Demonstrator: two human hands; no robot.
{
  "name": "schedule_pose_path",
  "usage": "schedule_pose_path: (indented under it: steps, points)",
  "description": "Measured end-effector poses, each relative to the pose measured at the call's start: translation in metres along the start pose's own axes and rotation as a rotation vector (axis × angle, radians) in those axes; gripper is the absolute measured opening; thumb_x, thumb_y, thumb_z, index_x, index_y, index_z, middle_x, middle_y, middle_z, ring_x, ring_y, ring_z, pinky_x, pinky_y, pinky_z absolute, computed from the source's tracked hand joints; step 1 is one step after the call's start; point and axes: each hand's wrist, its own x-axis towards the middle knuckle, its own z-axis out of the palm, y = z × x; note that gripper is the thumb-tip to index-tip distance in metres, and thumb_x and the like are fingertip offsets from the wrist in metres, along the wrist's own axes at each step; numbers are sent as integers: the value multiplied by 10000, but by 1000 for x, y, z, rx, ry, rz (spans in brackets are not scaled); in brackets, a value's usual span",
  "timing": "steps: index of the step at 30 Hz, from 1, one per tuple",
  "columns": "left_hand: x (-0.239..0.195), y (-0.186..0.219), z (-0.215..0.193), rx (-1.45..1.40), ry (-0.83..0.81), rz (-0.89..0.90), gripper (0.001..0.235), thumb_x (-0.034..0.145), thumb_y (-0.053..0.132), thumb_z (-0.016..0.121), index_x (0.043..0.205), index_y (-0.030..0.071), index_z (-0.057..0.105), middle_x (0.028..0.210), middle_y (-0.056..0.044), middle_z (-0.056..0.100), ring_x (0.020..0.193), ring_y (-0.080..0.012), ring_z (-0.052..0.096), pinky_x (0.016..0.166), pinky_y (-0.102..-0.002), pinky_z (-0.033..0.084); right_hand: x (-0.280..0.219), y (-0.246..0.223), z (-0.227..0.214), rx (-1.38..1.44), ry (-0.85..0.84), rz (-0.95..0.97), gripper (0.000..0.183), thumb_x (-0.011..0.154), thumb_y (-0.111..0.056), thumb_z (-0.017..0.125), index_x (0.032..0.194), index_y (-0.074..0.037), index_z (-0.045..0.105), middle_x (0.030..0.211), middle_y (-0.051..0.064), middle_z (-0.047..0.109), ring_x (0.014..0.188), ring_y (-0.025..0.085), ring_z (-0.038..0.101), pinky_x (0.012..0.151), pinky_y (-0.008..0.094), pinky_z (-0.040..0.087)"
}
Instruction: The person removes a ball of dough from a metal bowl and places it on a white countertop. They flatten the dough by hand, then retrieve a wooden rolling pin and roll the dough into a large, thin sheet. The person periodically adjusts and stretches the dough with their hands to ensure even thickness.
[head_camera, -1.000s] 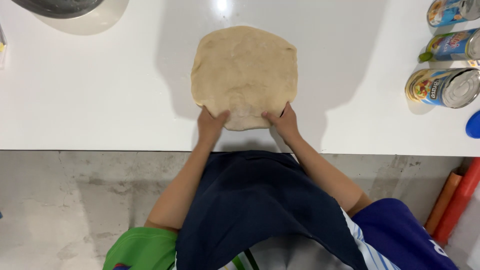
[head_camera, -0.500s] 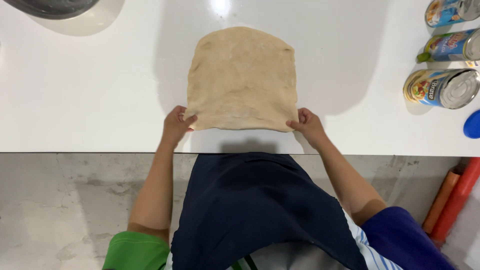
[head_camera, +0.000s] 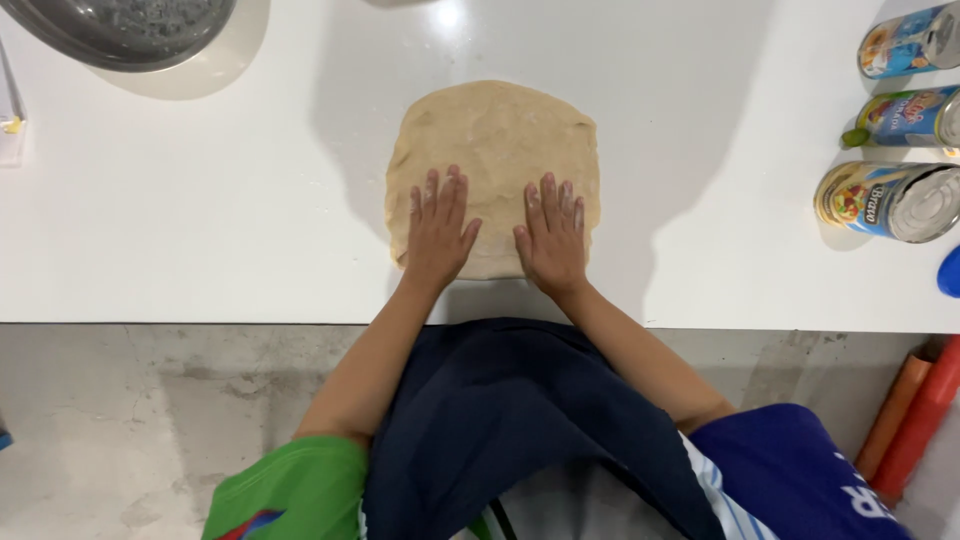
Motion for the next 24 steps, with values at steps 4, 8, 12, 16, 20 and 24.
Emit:
schedule_pose_path:
  steps: [4, 8, 12, 16, 20, 24]
  points:
    - [5, -21, 4, 47, -74, 71, 757, 1036, 498, 543, 1628, 95, 296, 1703, -88, 268, 1579, -315, 203, 1269, -559, 146, 0, 36, 17, -37, -106, 15, 663, 1096, -427, 393, 1652, -88, 270, 1733, 174, 148, 1594, 425, 135, 1277, 588, 94]
    - [0, -33, 0, 30, -96, 74, 761, 1026, 532, 517, 1634, 125, 308, 1702, -71, 263, 1573, -300, 202, 1259, -565, 123, -4, 48, 8, -54, -166, -22, 667, 1076, -465, 387, 1645, -137, 273, 1723, 160, 151, 1579, 413, 143, 1260, 583, 89]
    - [10, -22, -23, 70, -126, 41, 722, 1014, 509, 533, 1605, 149, 328, 1686, -46, 275, 1560, -270, 208, 1225, -618, 96, 17, 22, -42, -29, -268, 74, 629, 1074, -463, 366, 1626, -169, 299, 1721, 114, 179, 1590, 371, 143, 1269, 581, 74]
    - [35, -22, -2, 138, -91, -54, 620, 1077, 468, 524, 1597, 186, 338, 1692, -6, 280, 1589, -220, 212, 1282, -589, 103, 45, 26, -30, 15, -221, 170, 591, 1099, -416, 342, 1630, -160, 305, 1738, 96, 200, 1615, 339, 144, 1298, 565, 75]
    - [75, -31, -3, 22, -26, -47, 694, 1119, 440, 489, 1652, 73, 237, 1735, -108, 187, 1618, -323, 149, 1319, -540, 124, 78, 29, -11, 73, -69, 101, 627, 1119, -382, 355, 1644, -56, 251, 1730, 182, 166, 1601, 387, 134, 1291, 547, 102]
    - [97, -43, -14, 41, -110, -15, 763, 1072, 481, 457, 1642, 53, 184, 1723, -127, 133, 1588, -348, 125, 1277, -551, 120, 94, 44, -6, 11, -63, 44, 676, 1085, -404, 388, 1641, -62, 215, 1714, 182, 153, 1585, 389, 148, 1270, 536, 104]
